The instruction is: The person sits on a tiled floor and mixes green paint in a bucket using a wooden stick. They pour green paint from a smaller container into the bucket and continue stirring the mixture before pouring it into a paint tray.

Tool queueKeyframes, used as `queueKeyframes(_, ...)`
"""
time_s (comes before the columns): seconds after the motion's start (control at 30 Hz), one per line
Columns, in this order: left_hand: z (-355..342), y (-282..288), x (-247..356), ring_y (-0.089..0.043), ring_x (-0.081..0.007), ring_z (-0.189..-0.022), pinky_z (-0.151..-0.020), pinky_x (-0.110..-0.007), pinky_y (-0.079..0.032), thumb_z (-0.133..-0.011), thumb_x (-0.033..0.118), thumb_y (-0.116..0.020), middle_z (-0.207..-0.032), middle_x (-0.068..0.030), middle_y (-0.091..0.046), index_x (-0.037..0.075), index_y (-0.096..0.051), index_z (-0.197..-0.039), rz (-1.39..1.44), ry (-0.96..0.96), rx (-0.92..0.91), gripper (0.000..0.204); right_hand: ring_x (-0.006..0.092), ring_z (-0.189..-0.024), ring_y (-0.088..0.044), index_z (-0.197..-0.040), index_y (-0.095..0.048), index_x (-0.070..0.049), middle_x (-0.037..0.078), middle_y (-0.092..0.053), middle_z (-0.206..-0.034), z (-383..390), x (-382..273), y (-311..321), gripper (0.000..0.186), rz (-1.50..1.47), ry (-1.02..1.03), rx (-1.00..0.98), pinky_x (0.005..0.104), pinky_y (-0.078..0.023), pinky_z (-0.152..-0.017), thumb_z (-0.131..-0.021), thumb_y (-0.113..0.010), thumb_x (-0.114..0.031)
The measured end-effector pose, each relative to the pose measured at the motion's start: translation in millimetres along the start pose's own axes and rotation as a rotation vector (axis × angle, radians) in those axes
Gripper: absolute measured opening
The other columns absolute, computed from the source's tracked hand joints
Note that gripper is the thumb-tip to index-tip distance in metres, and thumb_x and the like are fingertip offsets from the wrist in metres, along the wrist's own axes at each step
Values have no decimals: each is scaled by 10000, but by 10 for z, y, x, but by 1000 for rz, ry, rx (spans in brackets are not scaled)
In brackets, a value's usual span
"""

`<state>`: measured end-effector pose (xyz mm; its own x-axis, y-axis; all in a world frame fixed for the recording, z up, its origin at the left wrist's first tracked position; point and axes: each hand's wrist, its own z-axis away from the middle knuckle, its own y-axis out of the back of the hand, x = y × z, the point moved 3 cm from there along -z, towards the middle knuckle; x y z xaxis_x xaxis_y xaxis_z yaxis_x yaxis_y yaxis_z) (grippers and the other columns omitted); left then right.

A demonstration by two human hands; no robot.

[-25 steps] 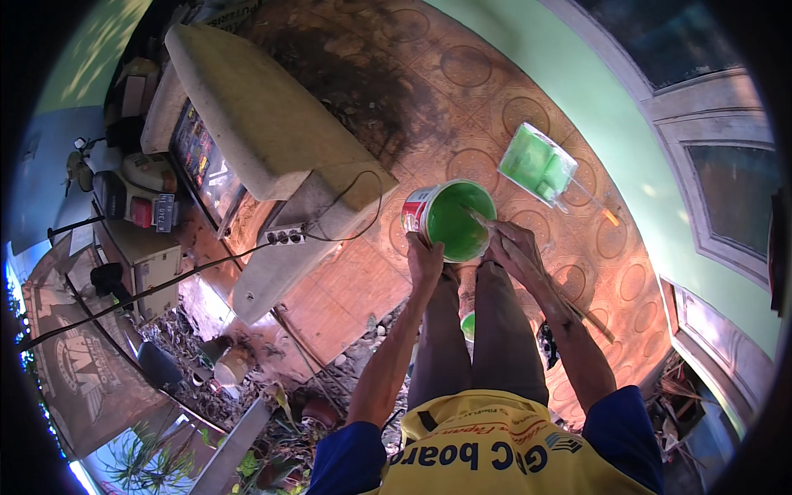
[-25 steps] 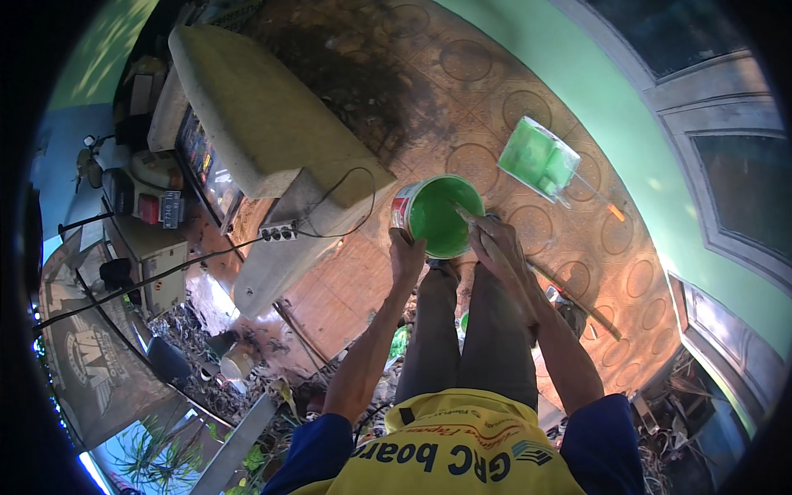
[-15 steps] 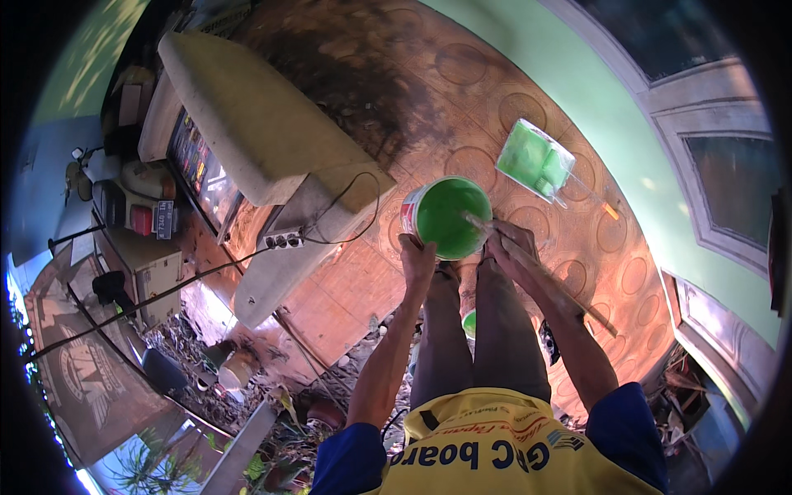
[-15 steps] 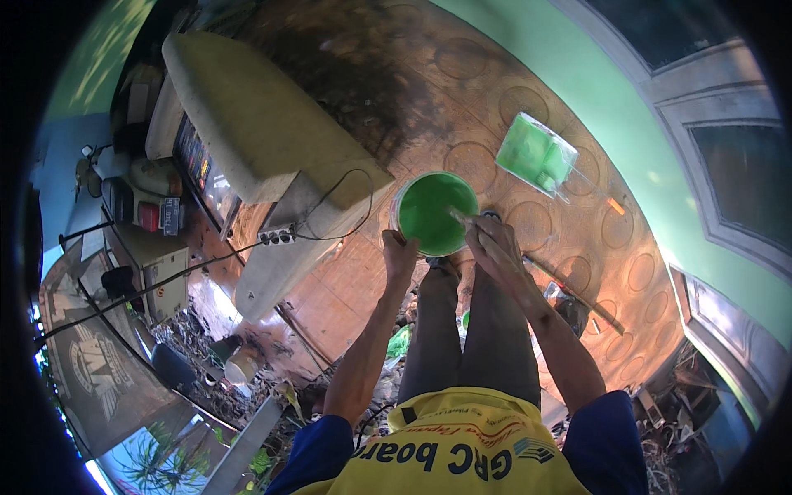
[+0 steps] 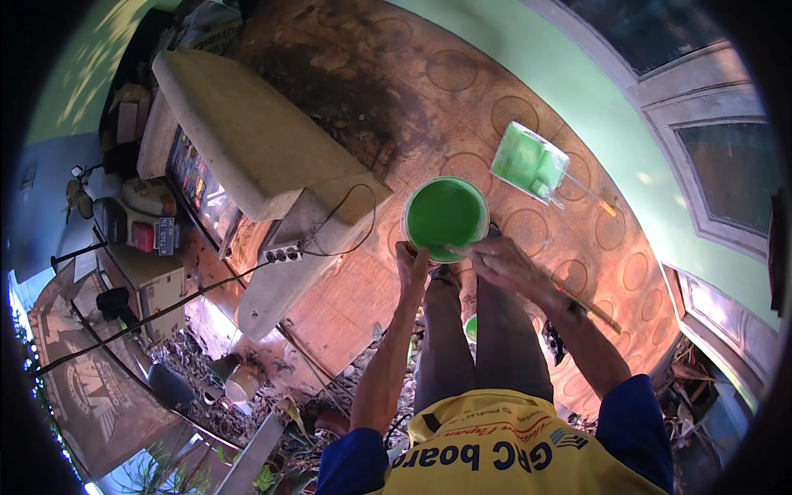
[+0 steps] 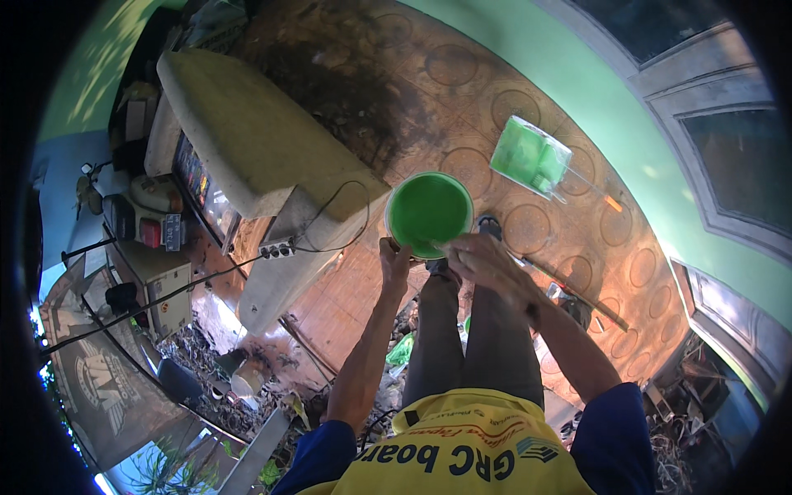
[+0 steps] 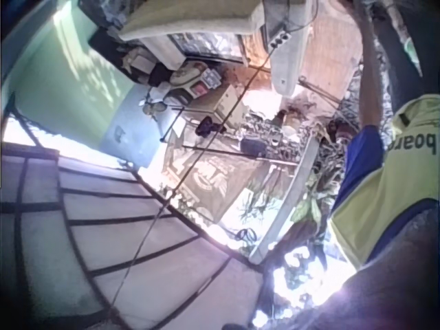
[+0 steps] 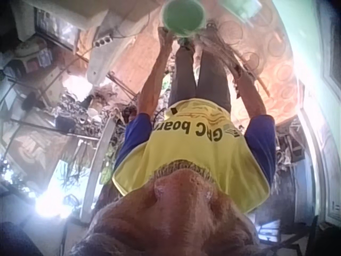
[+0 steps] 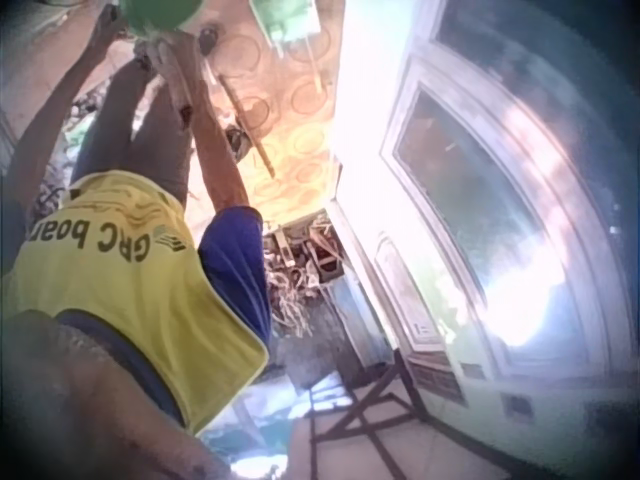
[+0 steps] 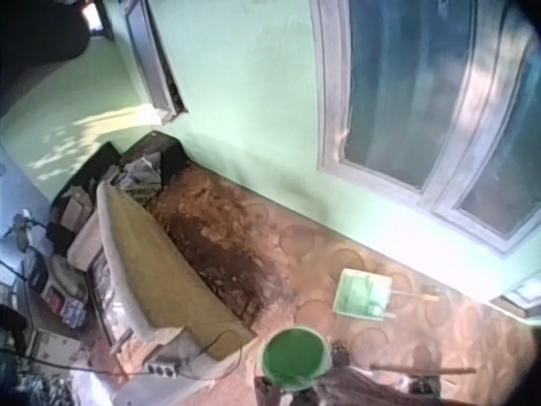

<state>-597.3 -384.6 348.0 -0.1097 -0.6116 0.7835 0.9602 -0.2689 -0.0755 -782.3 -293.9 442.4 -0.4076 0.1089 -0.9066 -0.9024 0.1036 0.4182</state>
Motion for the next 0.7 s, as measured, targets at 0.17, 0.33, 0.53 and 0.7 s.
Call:
queueKeyframes(0.17, -227, 208, -299, -605, -172, -726, -576, -344, -624, -846, 93, -645, -855, -70, -459, 13, -378, -927, -333, -85, 6, 291, 263, -609, -563, -1042, -653, -30, 124, -553, -694, -284, -154, 203, 160, -26, -57, 57, 384, -456, -554, -891, -616, -67)
queueKeyframes(0.33, -130, 77, -143, -541, -243, -672, -607, -420, -467, -801, 135, -654, -737, -124, -515, -13, -395, -939, -449, -112, 128, 329, 269, -605, -560, -960, -638, 7, 121, -559, -692, -5, -12, 220, 97, -103, -203, -96, 389, -447, -548, -890, -620, -57)
queueKeyframes(0.53, -93, 34, -36, -575, -289, -701, -653, -446, -477, -792, 124, -638, -765, -162, -547, -24, -394, -967, -533, -104, 146, 335, 239, -532, -550, -926, -638, 13, 117, -564, -673, -52, 54, 9, 86, -169, -129, 166, 372, -450, -510, -893, -626, -66)
queueKeyframes(0.7, -62, 6, 27, -580, -332, -715, -692, -476, -473, -789, 134, -638, -778, -179, -550, -28, -398, -983, -524, -82, 153, 349, 183, -569, -590, -1012, -668, 7, 101, -594, -705, -50, 213, 92, 132, 48, -40, 155, 333, -474, -528, -916, -597, -50)
